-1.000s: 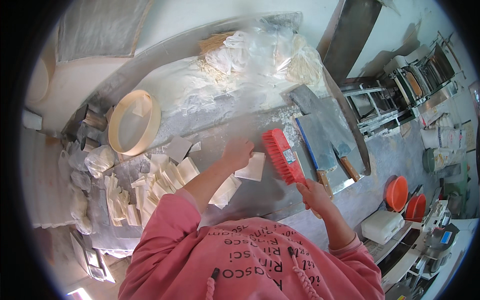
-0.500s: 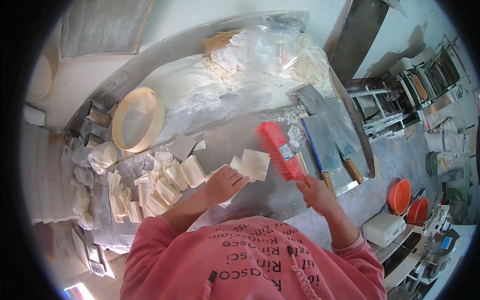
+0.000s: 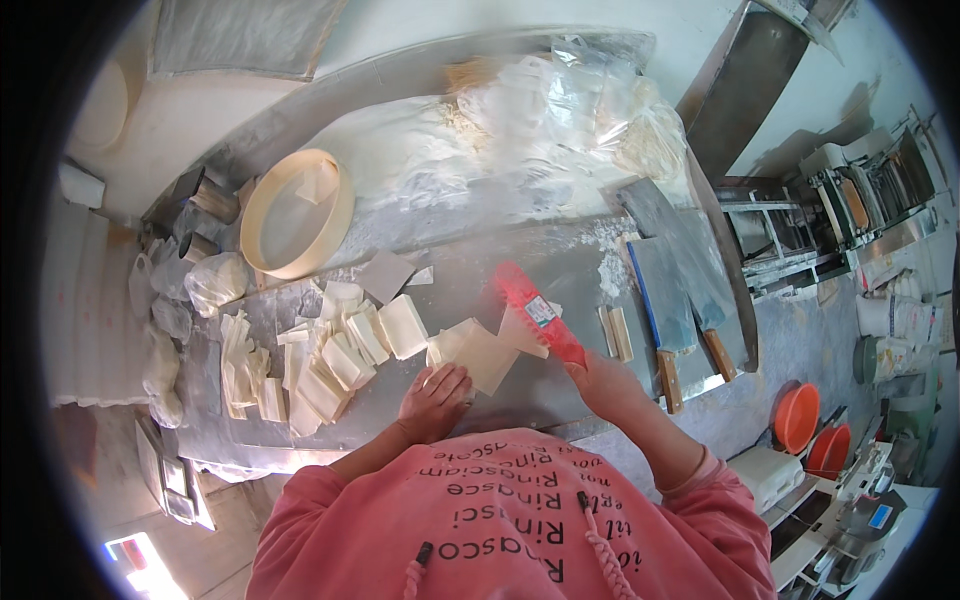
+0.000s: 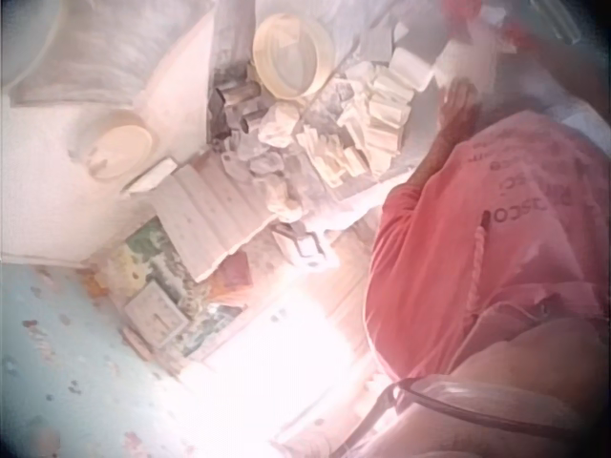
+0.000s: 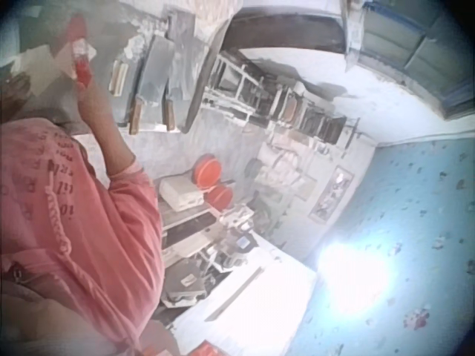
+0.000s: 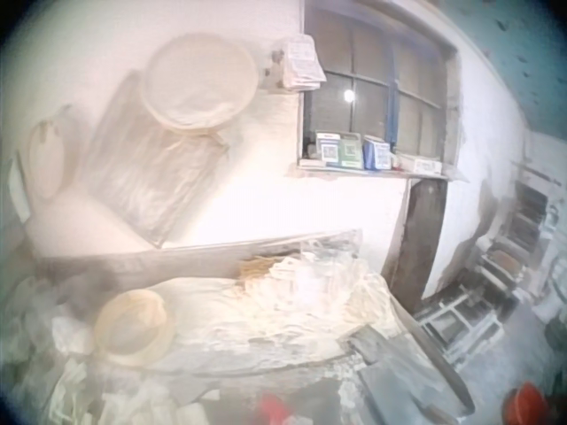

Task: The person repeatedly brushes white rectangular dough sheets with a red brush on a stainless steel worktable, then places them into a green bowl. The person also briefly retrieves the bowl from the floor and returns it to the table.

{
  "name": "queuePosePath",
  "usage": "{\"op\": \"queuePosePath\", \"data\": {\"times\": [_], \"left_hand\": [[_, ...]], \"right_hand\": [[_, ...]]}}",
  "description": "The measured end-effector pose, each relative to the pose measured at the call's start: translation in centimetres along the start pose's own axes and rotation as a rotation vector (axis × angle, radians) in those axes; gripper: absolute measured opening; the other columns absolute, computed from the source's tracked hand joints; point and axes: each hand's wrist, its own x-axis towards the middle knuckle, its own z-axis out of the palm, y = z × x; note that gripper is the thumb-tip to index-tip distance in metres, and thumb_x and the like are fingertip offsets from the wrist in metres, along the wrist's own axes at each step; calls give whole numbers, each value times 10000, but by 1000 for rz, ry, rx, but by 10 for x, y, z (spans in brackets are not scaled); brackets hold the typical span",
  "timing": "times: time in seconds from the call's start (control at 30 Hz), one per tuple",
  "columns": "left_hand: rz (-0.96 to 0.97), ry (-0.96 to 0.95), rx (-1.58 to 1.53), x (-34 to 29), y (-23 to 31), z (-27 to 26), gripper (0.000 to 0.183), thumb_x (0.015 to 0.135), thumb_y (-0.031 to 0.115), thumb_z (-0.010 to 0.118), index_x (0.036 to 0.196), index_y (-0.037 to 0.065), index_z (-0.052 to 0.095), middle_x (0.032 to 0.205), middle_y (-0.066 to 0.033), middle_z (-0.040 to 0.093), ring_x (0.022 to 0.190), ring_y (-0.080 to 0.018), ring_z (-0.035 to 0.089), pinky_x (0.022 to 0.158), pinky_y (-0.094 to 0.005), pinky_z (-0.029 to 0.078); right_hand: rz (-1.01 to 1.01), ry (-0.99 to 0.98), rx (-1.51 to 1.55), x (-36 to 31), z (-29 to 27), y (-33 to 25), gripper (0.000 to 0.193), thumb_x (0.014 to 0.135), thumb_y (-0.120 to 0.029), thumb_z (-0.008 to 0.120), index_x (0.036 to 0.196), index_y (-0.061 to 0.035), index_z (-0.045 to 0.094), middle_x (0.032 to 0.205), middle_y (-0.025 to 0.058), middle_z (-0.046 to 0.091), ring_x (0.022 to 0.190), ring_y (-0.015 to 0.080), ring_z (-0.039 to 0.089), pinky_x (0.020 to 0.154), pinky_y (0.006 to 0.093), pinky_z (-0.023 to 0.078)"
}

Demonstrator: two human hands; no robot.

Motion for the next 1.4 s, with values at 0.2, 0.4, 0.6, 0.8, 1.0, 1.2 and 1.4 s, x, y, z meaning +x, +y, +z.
{"op": "queuePosePath", "data": {"times": [0.2, 0.4, 0.6, 0.8, 1.0, 1.2, 1.4], "left_hand": [[-89, -78, -90, 0, 0, -5, 363, 768, 281, 612, 1082, 102, 578, 1157, -107, 530, 1128, -280, 473, 938, -449, 380], [83, 74, -131, 48, 7, -2, 405, 749, 305, 621, 1080, 77, 582, 1165, -121, 522, 1120, -275, 479, 978, -442, 343], [82, -262, -211, 94, 18, 20, 532, 778, 335, 599, 1186, 1, 526, 1281, -149, 473, 1229, -293, 410, 1042, -445, 281], [117, -87, -169, 90, 18, 18, 499, 787, 277, 595, 1193, -3, 518, 1233, -155, 500, 1189, -292, 434, 1041, -438, 285], [218, -32, -84, 120, 17, 13, 262, 744, 173, 551, 972, 50, 591, 978, -86, 572, 971, -225, 530, 884, -379, 382], [280, -207, 9, 152, 21, 19, 98, 754, 129, 529, 823, 90, 586, 817, -53, 562, 840, -198, 542, 736, -336, 394], [196, -136, -33, 153, 20, 21, 90, 792, 144, 531, 812, 73, 581, 782, -77, 565, 794, -233, 557, 718, -361, 425]], "right_hand": [[-665, -90, -313, 2, 13, 16, 351, 929, -334, 446, 1010, -17, 572, 800, 190, 626, 718, 314, 636, 605, 428, 498], [25, -235, 504, -3, -16, 36, 396, 909, -360, 488, 904, 27, 575, 606, 90, 527, 463, 199, 542, 455, 337, 456], [85, -296, 461, 7, -30, 40, 406, 903, -361, 483, 906, 34, 580, 607, 92, 536, 445, 203, 526, 430, 337, 452], [34, -233, 582, 9, -32, 52, 343, 903, -348, 514, 958, -18, 588, 577, 74, 499, 476, 180, 518, 423, 309, 440], [164, 6, 588, 16, -36, 52, 350, 909, -347, 495, 902, -4, 564, 582, 68, 504, 446, 170, 528, 423, 310, 442], [157, -79, 698, 8, -33, 51, 373, 906, -337, 512, 929, 32, 562, 582, 58, 498, 426, 142, 503, 404, 300, 423], [205, -37, 715, 0, -26, 50, 371, 911, -341, 506, 960, 21, 567, 602, 54, 498, 439, 133, 504, 414, 291, 422]]}}
